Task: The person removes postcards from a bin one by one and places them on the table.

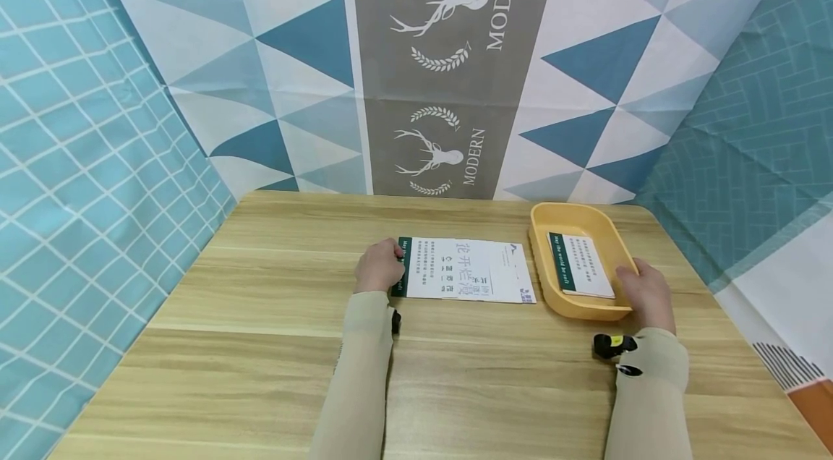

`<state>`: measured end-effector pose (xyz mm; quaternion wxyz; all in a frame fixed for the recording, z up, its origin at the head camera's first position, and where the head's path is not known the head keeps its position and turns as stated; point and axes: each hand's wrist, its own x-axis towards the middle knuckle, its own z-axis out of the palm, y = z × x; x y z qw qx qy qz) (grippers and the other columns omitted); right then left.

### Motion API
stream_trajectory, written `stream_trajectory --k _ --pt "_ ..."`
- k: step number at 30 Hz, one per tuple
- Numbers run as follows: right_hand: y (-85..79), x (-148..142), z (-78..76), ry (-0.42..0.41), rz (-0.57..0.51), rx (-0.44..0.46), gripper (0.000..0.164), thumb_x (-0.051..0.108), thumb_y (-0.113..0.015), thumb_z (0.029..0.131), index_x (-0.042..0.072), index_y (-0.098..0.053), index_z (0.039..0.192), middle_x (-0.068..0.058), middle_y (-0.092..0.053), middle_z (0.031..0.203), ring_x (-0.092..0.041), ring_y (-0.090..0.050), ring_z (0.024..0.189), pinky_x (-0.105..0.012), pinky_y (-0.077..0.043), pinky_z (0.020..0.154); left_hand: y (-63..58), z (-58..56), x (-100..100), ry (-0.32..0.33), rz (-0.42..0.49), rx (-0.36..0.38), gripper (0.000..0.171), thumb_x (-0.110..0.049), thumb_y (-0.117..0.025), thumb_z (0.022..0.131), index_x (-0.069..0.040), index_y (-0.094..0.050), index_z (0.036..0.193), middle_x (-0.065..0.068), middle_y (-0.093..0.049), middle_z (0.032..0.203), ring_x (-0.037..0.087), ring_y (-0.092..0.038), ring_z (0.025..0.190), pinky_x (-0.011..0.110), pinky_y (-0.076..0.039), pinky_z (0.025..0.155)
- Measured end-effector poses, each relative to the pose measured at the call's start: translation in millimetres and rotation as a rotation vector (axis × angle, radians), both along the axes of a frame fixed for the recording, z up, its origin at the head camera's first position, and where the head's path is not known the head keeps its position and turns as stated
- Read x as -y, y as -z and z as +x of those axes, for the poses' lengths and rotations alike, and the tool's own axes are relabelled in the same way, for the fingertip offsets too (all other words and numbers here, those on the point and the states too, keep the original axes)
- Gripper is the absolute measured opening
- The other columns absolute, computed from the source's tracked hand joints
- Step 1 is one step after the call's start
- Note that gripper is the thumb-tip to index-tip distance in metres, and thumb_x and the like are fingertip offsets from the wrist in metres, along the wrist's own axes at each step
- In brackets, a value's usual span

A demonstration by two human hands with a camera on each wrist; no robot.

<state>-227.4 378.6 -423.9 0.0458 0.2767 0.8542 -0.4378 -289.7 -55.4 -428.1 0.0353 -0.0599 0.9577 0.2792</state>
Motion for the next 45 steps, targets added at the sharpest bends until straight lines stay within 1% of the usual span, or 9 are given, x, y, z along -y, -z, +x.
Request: stream_trajectory --k 12,18,23,29,32,35,38,41,45 --pt "-3.7 -1.8 0.1 0.001 0.018 -0.001 0.065 0.033 -0.025 0.107 0.002 -0.009 0.162 -0.033 -0.019 0.163 -0.048 -0.033 0.137 -0.065 -0.028 0.118 -2.4 0.1 -1.4 0.004 0.011 -0.013 0.026 -0.007 -0.070 0.089 -0.012 -0.070 0.114 0.010 -0.071 0.114 0.027 -0.060 0.087 0.035 -0.046 0.067" --pt "-4.8 -4.0 0.3 -0.009 0.030 -0.026 0.065 0.032 -0.026 0.106 0.000 -0.013 0.160 -0.034 -0.021 0.162 -0.048 -0.033 0.138 -0.064 -0.028 0.118 -6.6 0.9 -4.9 0.003 0.009 -0.023 0.016 -0.015 -0.065 0.095 -0.013 -0.069 0.110 0.008 -0.071 0.111 0.026 -0.061 0.085 0.035 -0.045 0.066" --pt "-6.3 -4.7 1.7 0.000 0.002 -0.009 0.065 0.034 -0.026 0.106 0.002 -0.010 0.161 -0.033 -0.018 0.163 -0.049 -0.030 0.142 -0.066 -0.026 0.119 -15.6 3.1 -16.1 0.061 -0.006 -0.045 0.017 -0.015 -0.061 0.097 -0.012 -0.070 0.112 0.007 -0.072 0.108 0.024 -0.062 0.083 0.035 -0.047 0.065" --pt "-5.4 -5.5 3.6 0.016 -0.009 -0.007 0.066 0.034 -0.026 0.107 0.003 -0.009 0.162 -0.032 -0.017 0.164 -0.049 -0.030 0.142 -0.066 -0.025 0.119 -35.8 19.9 -52.1 0.267 -0.058 -0.146 0.022 -0.014 -0.060 0.099 -0.014 -0.069 0.120 0.007 -0.074 0.107 0.020 -0.065 0.078 0.032 -0.051 0.062" --pt "-3.9 -5.5 3.1 0.008 0.018 -0.018 0.065 0.034 -0.027 0.107 0.001 -0.012 0.161 -0.033 -0.020 0.163 -0.048 -0.032 0.140 -0.064 -0.026 0.119 -45.8 35.3 -86.4 0.477 -0.093 -0.233 0.022 -0.017 -0.060 0.101 -0.017 -0.067 0.122 0.002 -0.072 0.115 0.016 -0.069 0.090 0.031 -0.056 0.072" --pt "-2.1 -5.1 2.9 -0.012 0.033 -0.031 0.065 0.033 -0.027 0.106 -0.001 -0.015 0.160 -0.034 -0.022 0.162 -0.048 -0.033 0.139 -0.064 -0.027 0.119 -49.8 49.5 -127.7 0.731 -0.144 -0.338 0.023 -0.020 -0.061 0.100 -0.022 -0.067 0.123 -0.003 -0.069 0.119 0.011 -0.066 0.100 0.025 -0.055 0.080" --pt "-0.6 -4.4 3.1 -0.023 0.032 -0.030 0.065 0.033 -0.026 0.106 -0.001 -0.014 0.160 -0.034 -0.021 0.162 -0.048 -0.033 0.139 -0.064 -0.026 0.119 -48.0 56.4 -164.8 0.924 -0.217 -0.423 0.023 -0.022 -0.060 0.101 -0.025 -0.066 0.122 -0.006 -0.067 0.116 0.005 -0.064 0.097 0.018 -0.052 0.077" --pt "0.2 -3.5 3.1 -0.020 0.025 -0.022 0.065 0.033 -0.026 0.107 0.000 -0.013 0.161 -0.034 -0.020 0.162 -0.047 -0.033 0.138 -0.064 -0.027 0.119 -42.5 54.8 -191.3 1.001 -0.297 -0.485 0.022 -0.019 -0.056 0.103 -0.026 -0.067 0.122 -0.008 -0.065 0.112 0.002 -0.062 0.092 0.014 -0.050 0.072" --pt "0.9 -2.2 2.2 -0.022 0.012 -0.021 0.064 0.033 -0.026 0.107 0.000 -0.013 0.161 -0.034 -0.022 0.162 -0.046 -0.035 0.135 -0.063 -0.029 0.118 -36.6 47.3 -210.8 0.972 -0.438 -0.555 0.026 -0.017 -0.057 0.103 -0.027 -0.067 0.125 -0.008 -0.066 0.111 0.002 -0.064 0.092 0.015 -0.054 0.071"
